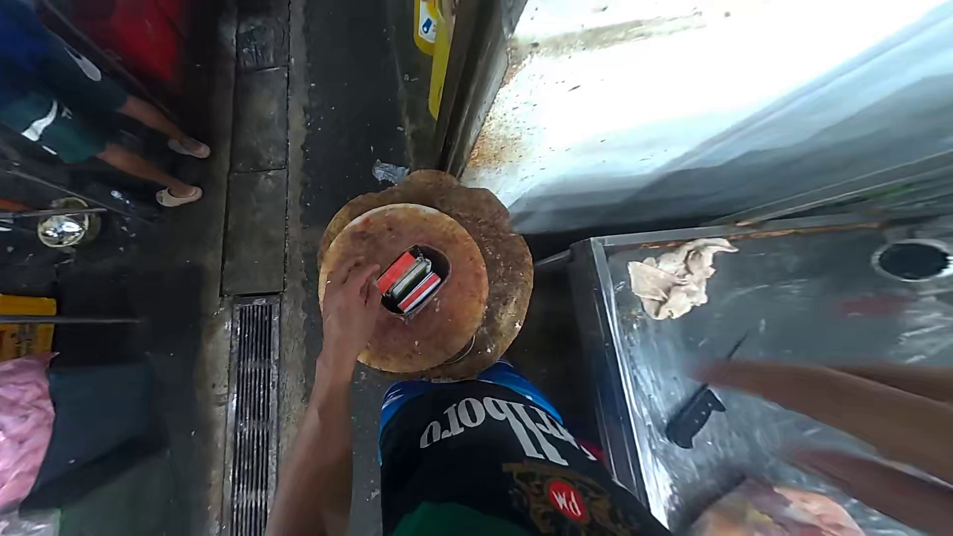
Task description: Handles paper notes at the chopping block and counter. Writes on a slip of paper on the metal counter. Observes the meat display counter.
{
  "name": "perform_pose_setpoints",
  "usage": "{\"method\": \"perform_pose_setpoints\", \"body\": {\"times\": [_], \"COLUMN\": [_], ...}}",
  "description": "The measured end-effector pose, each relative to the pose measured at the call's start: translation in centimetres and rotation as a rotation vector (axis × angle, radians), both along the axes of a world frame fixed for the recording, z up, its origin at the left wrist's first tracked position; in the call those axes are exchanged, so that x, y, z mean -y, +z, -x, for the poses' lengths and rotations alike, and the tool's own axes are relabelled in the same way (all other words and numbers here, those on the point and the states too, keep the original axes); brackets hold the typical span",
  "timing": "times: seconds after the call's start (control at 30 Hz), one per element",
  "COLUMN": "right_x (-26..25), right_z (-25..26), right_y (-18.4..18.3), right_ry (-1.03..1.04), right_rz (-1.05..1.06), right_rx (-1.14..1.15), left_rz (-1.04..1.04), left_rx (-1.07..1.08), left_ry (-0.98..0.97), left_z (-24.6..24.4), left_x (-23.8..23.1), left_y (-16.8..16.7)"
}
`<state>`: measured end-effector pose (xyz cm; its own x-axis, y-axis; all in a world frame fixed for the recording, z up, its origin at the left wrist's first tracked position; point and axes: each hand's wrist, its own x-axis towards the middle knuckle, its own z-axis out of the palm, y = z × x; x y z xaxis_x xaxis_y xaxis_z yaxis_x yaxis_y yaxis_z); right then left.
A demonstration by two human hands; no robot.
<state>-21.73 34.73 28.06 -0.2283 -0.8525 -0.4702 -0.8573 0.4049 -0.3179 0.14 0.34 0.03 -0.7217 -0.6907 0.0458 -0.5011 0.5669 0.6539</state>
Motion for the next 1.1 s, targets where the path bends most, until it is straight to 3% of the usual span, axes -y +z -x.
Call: {"method": "perform_pose_setpoints", "body": {"times": [0.07,0.13,0.23,0.33,0.47,0.73,0.9,1.0,1.1], "right_x": [5.4,9.9,15.2,17.7,18.5,19.0,19.6,20.3,20.4], "right_z": [1.6,1.5,-0.1,-1.4,-1.8,-2.0,-4.2,-5.7,-5.1], "right_y": [-5.5,-11.6,-20.3,-24.7,-25.8,-25.1,-25.7,-26.4,-26.5], "right_ry": [0.175,0.068,-0.082,-0.12,-0.112,-0.387,-0.246,-0.352,-0.483], "right_rz": [0.019,0.037,0.234,0.255,0.21,0.395,0.449,0.557,0.644], "right_rx": [-0.01,0.086,0.061,0.026,0.045,0.436,0.26,0.188,0.359], "left_rz": [0.07,0.116,0.132,0.112,0.052,-0.14,-0.374,-0.514,-0.567], "left_rx": [-0.042,-0.08,0.008,0.204,0.252,-0.326,-0.404,-0.364,-0.389], "left_ry": [-0.001,-0.003,-0.024,-0.019,-0.007,0.105,0.205,0.072,-0.08], "left_z": [-0.2,-0.4,-0.4,0.1,0.9,-0.3,0.9,1.7,1.9], "left_x": [-1.1,-2.5,-4.2,-5.4,-5.7,-5.1,-4.3,-3.0,-0.6], "left_y": [-0.3,-0.9,-1.0,-0.9,-0.5,0.1,2.6,3.4,3.9]}}
